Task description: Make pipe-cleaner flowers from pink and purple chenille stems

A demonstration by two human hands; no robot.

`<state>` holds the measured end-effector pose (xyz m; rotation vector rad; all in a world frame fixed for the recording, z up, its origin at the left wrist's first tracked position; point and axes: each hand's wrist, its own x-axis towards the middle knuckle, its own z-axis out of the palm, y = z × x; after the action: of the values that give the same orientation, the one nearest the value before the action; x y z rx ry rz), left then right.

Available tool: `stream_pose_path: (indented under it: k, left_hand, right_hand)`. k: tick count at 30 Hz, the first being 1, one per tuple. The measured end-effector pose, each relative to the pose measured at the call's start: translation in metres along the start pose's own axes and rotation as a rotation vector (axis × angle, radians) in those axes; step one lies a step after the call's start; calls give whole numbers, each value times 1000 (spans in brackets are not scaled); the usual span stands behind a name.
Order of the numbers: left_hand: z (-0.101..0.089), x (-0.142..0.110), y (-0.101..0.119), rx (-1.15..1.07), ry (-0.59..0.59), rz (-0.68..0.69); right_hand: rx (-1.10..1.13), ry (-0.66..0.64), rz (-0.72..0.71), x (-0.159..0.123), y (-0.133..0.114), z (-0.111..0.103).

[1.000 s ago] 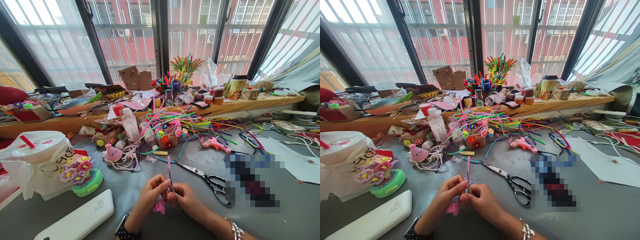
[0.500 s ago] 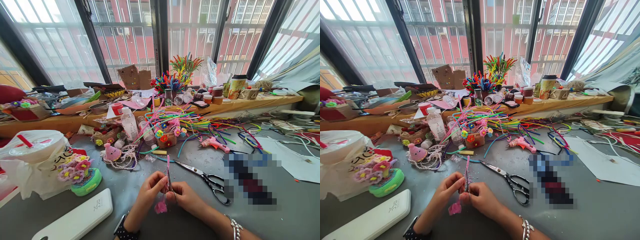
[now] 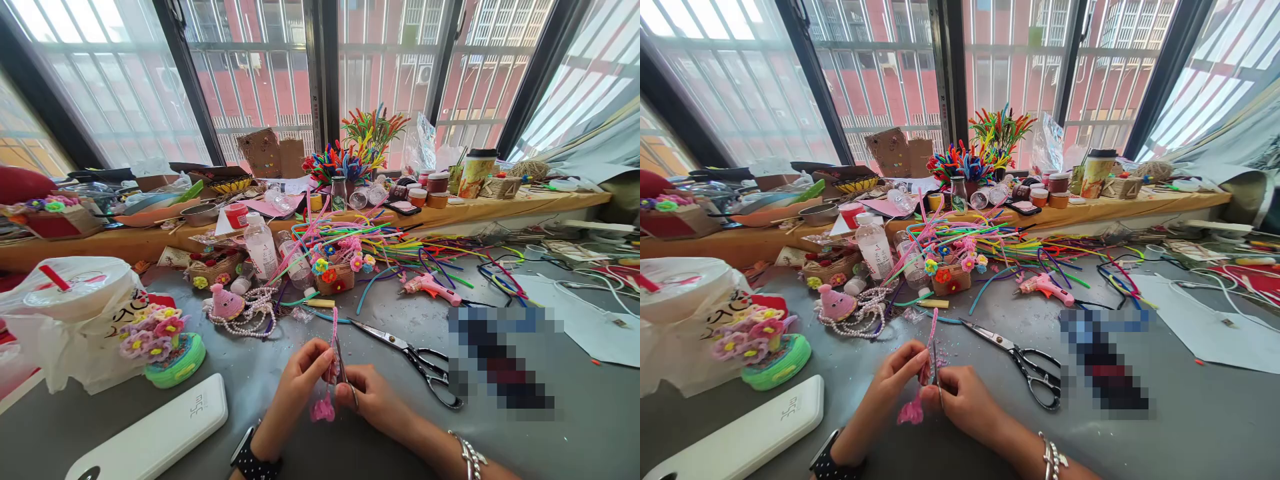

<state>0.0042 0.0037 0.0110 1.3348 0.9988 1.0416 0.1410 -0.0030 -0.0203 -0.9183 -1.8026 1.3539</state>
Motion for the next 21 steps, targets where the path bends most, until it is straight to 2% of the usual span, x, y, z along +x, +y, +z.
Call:
stream_pose_path:
  k: [17, 21]
  left_hand:
    - [1, 1, -1, 22, -10, -13]
    - [2, 0, 2, 17, -19, -24]
  right_hand:
    - [3, 106, 75, 0, 4, 2]
    - [55, 47, 66, 0, -1, 1]
